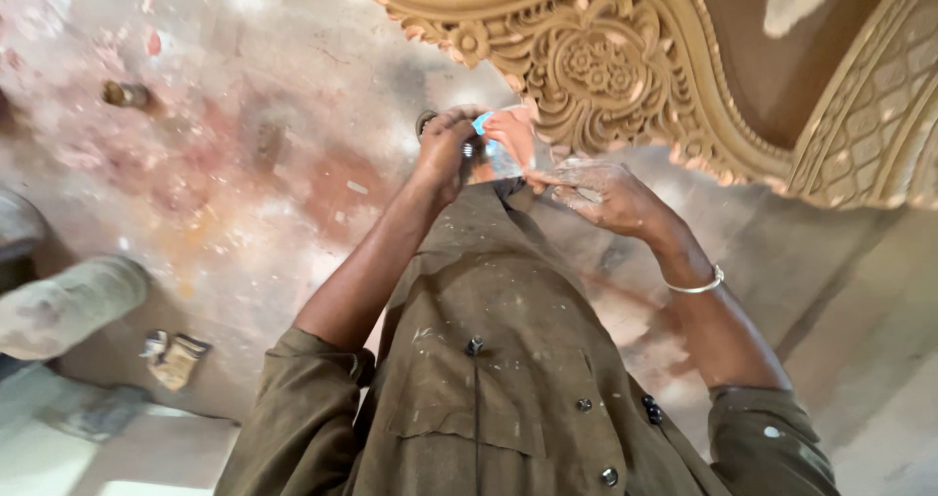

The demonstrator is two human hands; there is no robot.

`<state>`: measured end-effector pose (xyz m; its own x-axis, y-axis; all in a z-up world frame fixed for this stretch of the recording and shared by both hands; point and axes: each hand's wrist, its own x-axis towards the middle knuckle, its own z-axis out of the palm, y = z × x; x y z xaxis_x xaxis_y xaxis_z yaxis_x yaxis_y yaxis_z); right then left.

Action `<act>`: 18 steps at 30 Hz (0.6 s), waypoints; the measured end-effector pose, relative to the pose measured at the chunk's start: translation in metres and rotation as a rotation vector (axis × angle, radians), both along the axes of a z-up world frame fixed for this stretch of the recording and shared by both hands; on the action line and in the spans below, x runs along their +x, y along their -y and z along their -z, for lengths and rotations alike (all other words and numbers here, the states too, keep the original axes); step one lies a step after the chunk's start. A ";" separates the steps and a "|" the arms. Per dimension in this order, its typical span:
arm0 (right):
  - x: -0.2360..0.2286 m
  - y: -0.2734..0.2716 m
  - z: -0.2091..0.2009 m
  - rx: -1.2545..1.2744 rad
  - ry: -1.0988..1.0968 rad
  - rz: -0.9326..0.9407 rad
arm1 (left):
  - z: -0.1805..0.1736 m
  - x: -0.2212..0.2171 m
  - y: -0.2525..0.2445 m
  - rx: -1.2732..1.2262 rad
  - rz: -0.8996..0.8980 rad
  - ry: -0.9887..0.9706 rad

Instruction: The person applies a reddish-brown putty to a large, ornately carved wooden headboard using a small trowel. They scoop the putty from a larger board and carefully spread it into the intricate grooves and patterns of the woodwork, smoothing the surface as they work.

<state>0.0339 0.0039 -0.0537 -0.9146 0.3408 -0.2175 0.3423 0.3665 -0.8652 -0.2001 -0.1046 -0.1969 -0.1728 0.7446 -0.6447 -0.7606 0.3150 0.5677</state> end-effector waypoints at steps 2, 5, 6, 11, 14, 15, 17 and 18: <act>-0.029 -0.026 0.000 -0.213 -0.029 -0.103 | 0.006 -0.026 0.001 0.006 -0.150 -0.014; -0.083 -0.058 0.013 -0.403 0.243 0.173 | 0.005 -0.069 0.005 0.047 -0.275 -0.053; -0.104 -0.070 0.023 -0.185 0.146 0.109 | 0.004 -0.080 0.001 0.072 -0.295 -0.068; -0.222 -0.112 0.103 0.241 0.126 -0.069 | 0.000 -0.109 -0.002 0.054 -0.299 -0.231; -0.274 -0.121 0.153 0.398 0.068 -0.204 | 0.005 -0.106 -0.012 0.100 -0.409 -0.185; -0.291 -0.124 0.171 0.484 0.017 -0.252 | 0.007 -0.104 -0.011 0.121 -0.460 -0.148; -0.313 -0.130 0.204 0.653 -0.085 -0.346 | 0.013 -0.097 -0.010 0.107 -0.543 -0.148; -0.319 -0.135 0.217 0.697 -0.141 -0.346 | 0.016 -0.094 -0.009 0.103 -0.586 -0.155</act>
